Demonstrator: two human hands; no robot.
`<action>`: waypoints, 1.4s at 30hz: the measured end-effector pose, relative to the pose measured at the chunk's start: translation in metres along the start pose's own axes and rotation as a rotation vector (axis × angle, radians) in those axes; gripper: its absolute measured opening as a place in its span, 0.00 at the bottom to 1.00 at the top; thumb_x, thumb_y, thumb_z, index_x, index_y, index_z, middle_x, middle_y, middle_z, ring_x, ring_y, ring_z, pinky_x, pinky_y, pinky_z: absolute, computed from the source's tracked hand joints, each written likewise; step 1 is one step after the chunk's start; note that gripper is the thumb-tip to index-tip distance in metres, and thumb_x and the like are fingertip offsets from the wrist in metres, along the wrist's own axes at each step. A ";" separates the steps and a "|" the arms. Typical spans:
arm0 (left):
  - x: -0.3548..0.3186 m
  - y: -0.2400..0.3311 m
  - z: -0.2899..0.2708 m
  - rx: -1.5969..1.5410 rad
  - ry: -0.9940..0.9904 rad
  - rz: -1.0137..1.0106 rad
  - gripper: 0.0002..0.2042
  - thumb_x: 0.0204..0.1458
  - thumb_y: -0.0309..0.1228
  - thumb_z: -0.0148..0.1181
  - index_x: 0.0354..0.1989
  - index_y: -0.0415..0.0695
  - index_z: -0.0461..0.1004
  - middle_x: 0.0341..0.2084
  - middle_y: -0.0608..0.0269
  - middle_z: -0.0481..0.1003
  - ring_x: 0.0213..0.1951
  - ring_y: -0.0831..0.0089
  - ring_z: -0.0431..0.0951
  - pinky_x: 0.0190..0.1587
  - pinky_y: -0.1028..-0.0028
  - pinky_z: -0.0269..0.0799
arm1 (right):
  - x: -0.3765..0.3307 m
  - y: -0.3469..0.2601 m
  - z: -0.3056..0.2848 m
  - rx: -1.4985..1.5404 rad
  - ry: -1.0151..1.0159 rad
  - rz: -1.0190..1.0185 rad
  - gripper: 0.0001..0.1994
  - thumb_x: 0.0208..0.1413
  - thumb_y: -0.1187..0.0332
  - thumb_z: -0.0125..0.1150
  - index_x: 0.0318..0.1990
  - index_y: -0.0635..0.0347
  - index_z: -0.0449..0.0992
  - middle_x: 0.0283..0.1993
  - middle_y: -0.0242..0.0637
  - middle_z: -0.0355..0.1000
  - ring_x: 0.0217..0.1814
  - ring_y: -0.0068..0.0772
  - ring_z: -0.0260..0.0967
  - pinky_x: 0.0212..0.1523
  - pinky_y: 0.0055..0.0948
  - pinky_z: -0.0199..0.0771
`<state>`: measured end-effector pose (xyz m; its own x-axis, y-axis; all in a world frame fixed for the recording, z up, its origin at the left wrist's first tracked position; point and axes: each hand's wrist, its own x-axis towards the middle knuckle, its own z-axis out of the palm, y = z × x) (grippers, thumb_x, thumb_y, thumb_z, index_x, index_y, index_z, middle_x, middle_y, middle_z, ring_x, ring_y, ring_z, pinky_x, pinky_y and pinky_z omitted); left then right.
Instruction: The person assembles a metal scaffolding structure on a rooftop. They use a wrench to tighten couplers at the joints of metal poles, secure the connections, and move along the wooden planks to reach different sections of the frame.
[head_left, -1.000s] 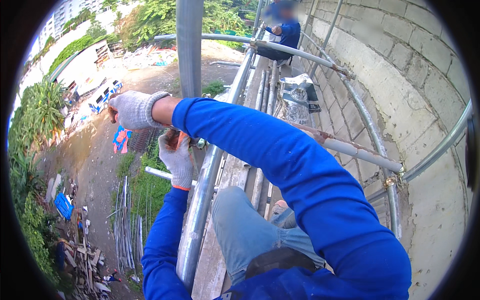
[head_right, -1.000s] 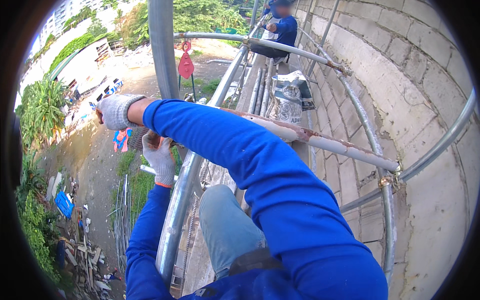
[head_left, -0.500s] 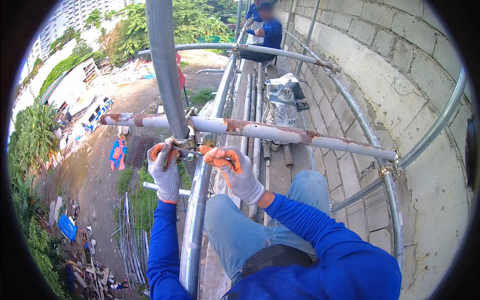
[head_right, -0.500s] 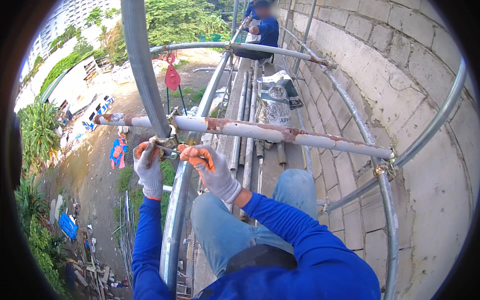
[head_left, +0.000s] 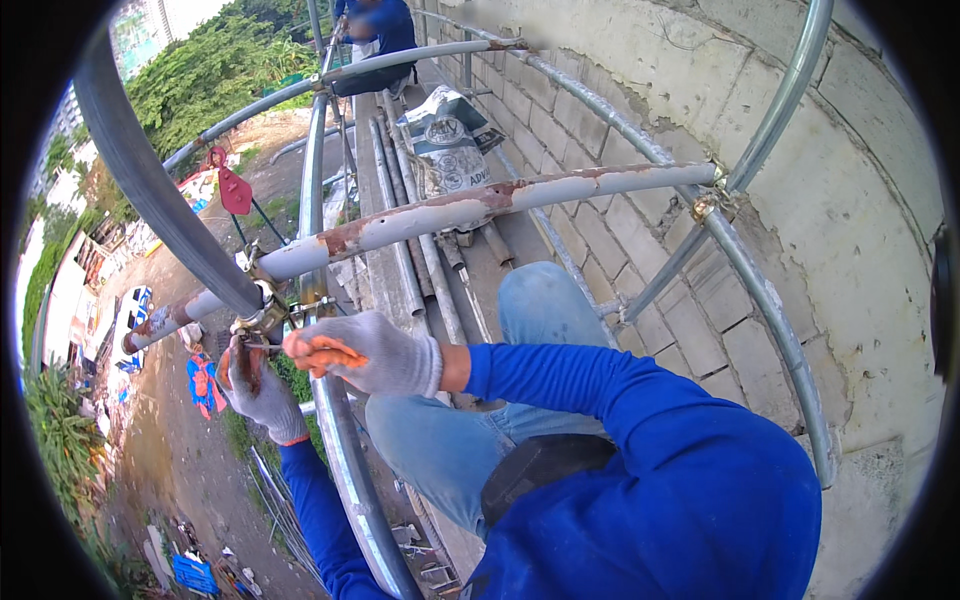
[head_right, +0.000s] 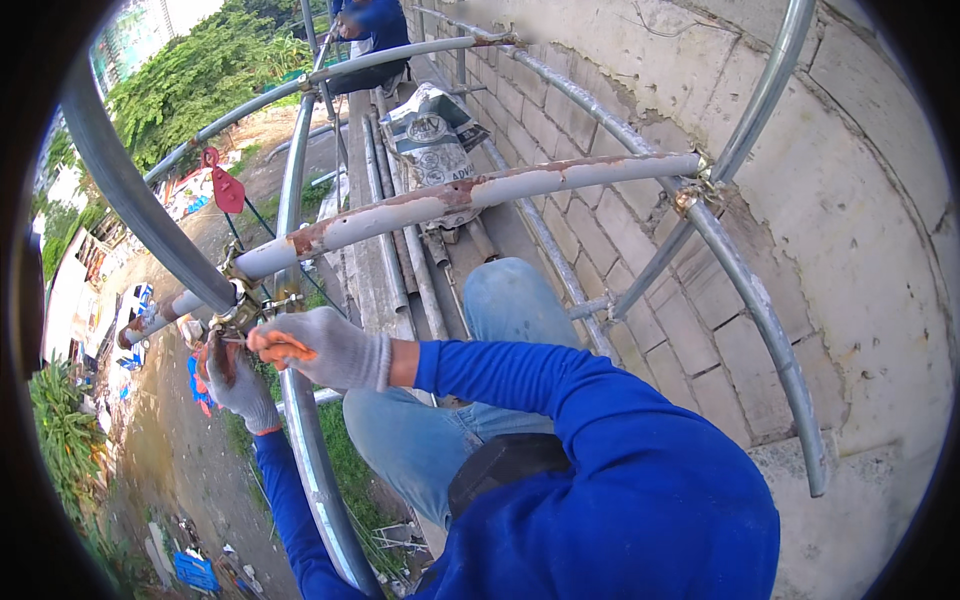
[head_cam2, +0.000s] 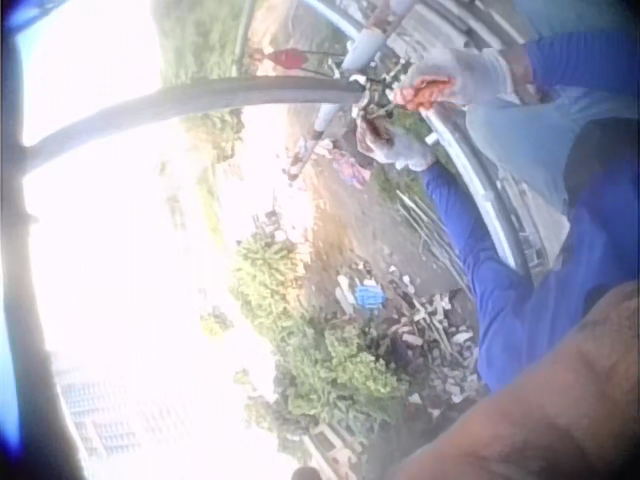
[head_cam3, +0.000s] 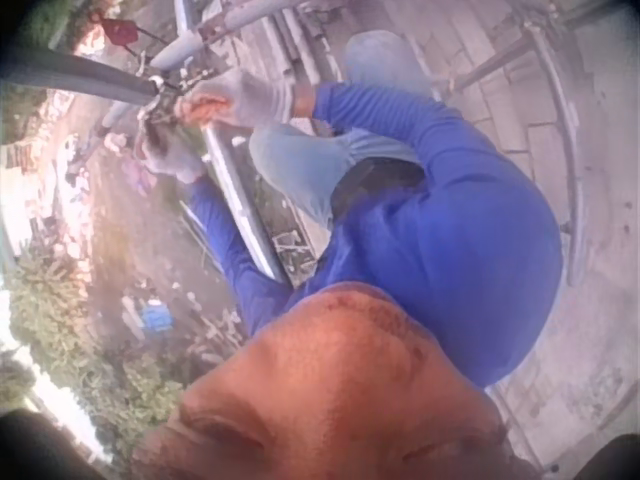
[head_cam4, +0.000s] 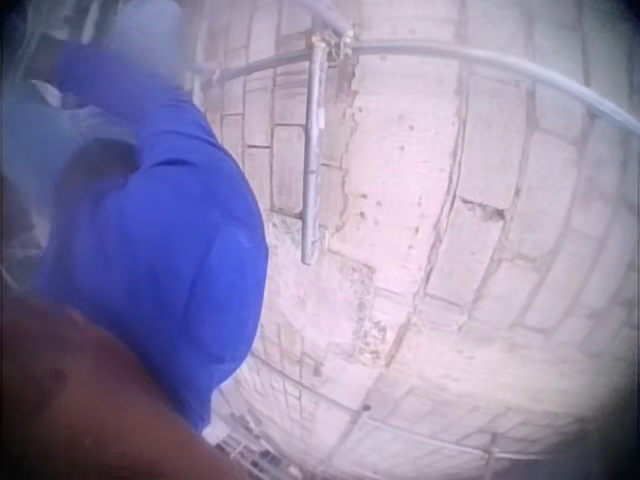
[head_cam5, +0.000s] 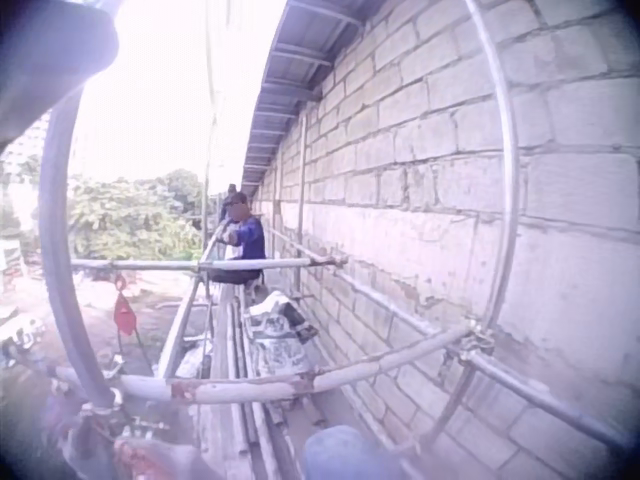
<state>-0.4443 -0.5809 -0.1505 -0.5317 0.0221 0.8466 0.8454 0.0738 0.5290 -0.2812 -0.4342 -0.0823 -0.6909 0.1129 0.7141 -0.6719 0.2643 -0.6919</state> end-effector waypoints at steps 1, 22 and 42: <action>0.000 -0.008 0.000 -0.090 0.045 -0.079 0.16 0.52 0.16 0.63 0.51 0.37 0.78 0.47 0.59 0.73 0.47 0.69 0.77 0.51 0.68 0.75 | 0.028 -0.019 0.004 -0.126 -0.049 -0.016 0.12 0.57 0.82 0.61 0.48 0.61 0.74 0.48 0.40 0.78 0.47 0.32 0.80 0.43 0.32 0.82; -0.034 -0.031 0.010 0.035 0.264 -0.313 0.17 0.58 0.35 0.63 0.49 0.37 0.70 0.43 0.62 0.76 0.42 0.74 0.76 0.49 0.70 0.71 | 0.216 0.010 0.172 -0.888 -0.683 -0.506 0.10 0.49 0.68 0.62 0.36 0.59 0.85 0.35 0.45 0.82 0.37 0.46 0.82 0.30 0.46 0.78; -0.023 -0.013 0.014 0.117 0.058 -0.282 0.24 0.59 0.39 0.62 0.57 0.36 0.65 0.48 0.59 0.72 0.49 0.69 0.74 0.55 0.67 0.67 | 0.249 0.033 0.186 -1.025 -0.909 -0.429 0.11 0.52 0.67 0.60 0.39 0.57 0.85 0.41 0.46 0.82 0.45 0.49 0.81 0.42 0.48 0.78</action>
<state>-0.4438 -0.5686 -0.1776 -0.7376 -0.0719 0.6714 0.6520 0.1830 0.7358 -0.5253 -0.5754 0.0531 -0.6783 -0.6877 0.2589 -0.6535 0.7256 0.2152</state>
